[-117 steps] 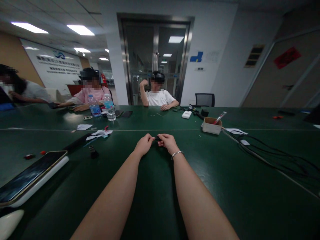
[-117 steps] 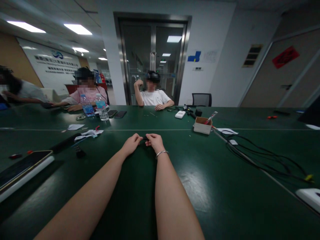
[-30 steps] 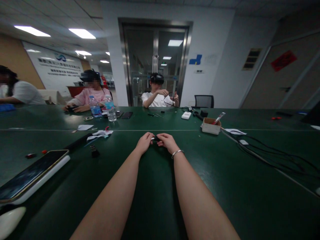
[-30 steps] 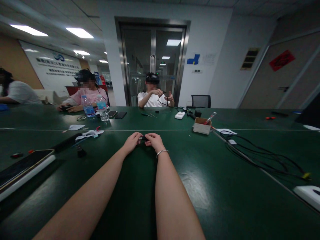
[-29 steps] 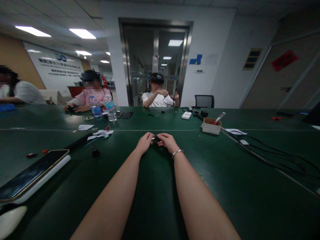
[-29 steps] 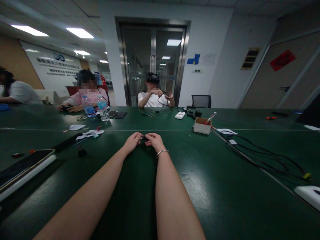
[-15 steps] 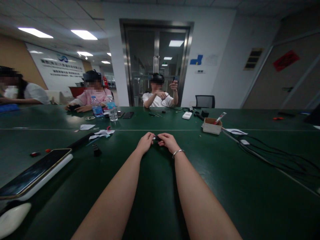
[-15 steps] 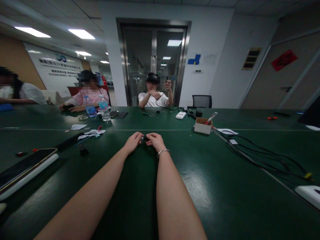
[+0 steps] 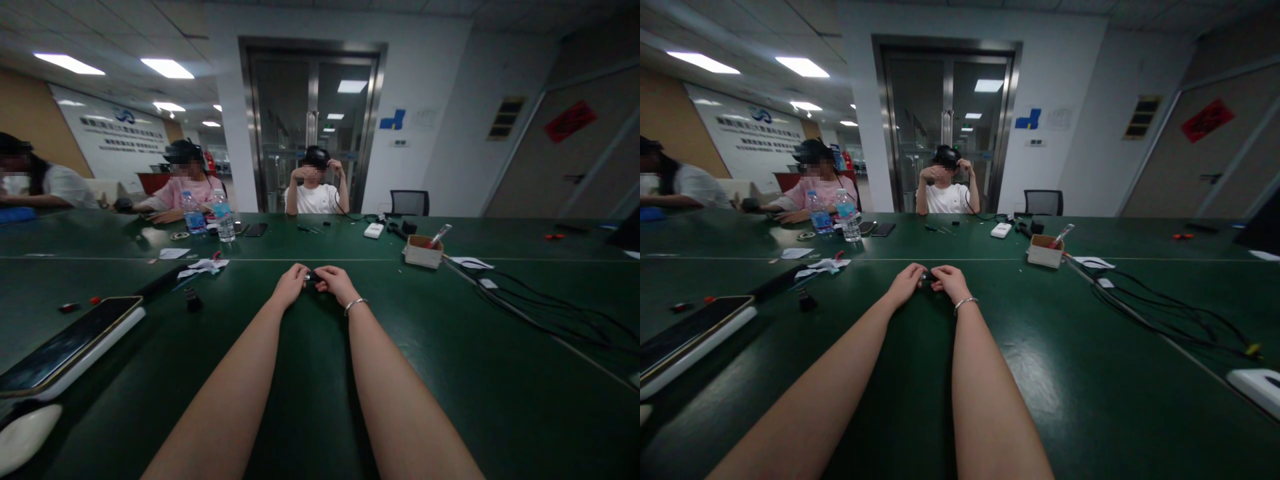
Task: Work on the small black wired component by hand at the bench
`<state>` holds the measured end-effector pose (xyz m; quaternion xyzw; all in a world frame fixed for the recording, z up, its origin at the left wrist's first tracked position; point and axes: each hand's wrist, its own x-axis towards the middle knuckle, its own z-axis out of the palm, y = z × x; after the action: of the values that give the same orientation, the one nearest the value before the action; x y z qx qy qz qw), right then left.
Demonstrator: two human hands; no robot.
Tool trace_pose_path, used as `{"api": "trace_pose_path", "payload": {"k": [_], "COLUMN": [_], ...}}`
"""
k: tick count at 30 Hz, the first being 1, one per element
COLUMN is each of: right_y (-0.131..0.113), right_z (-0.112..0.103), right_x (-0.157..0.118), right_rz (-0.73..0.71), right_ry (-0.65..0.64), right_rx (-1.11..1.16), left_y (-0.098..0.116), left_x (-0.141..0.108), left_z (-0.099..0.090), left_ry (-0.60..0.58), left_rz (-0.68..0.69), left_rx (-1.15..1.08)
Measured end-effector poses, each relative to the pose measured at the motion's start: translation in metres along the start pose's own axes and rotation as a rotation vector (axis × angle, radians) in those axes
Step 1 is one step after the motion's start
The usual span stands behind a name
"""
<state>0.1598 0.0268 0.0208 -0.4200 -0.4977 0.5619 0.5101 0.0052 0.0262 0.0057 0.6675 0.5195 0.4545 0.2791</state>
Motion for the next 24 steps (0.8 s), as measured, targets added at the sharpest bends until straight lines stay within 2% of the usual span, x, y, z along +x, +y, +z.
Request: {"api": "trace_pose_path", "payload": {"k": [4,14,24], "right_y": [0.0008,0.0006,-0.0014], "right_z": [-0.0004,-0.0009,0.0009], "right_x": [0.0000,0.0008,-0.0019], "right_rz": [-0.006,0.002,0.005], "right_ry": [-0.003,0.000,0.012], "right_rx": [0.001,-0.006,-0.006], "left_y": [-0.0002,0.0014,0.0027], "left_x": [0.0001,-0.0002,-0.0011], "left_z": [0.0006,0.0004,0.0009], "left_ry": [0.016,-0.030,-0.008], "left_rz": [0.006,-0.003,0.028], "left_rx": [-0.022,-0.016,-0.012]}}
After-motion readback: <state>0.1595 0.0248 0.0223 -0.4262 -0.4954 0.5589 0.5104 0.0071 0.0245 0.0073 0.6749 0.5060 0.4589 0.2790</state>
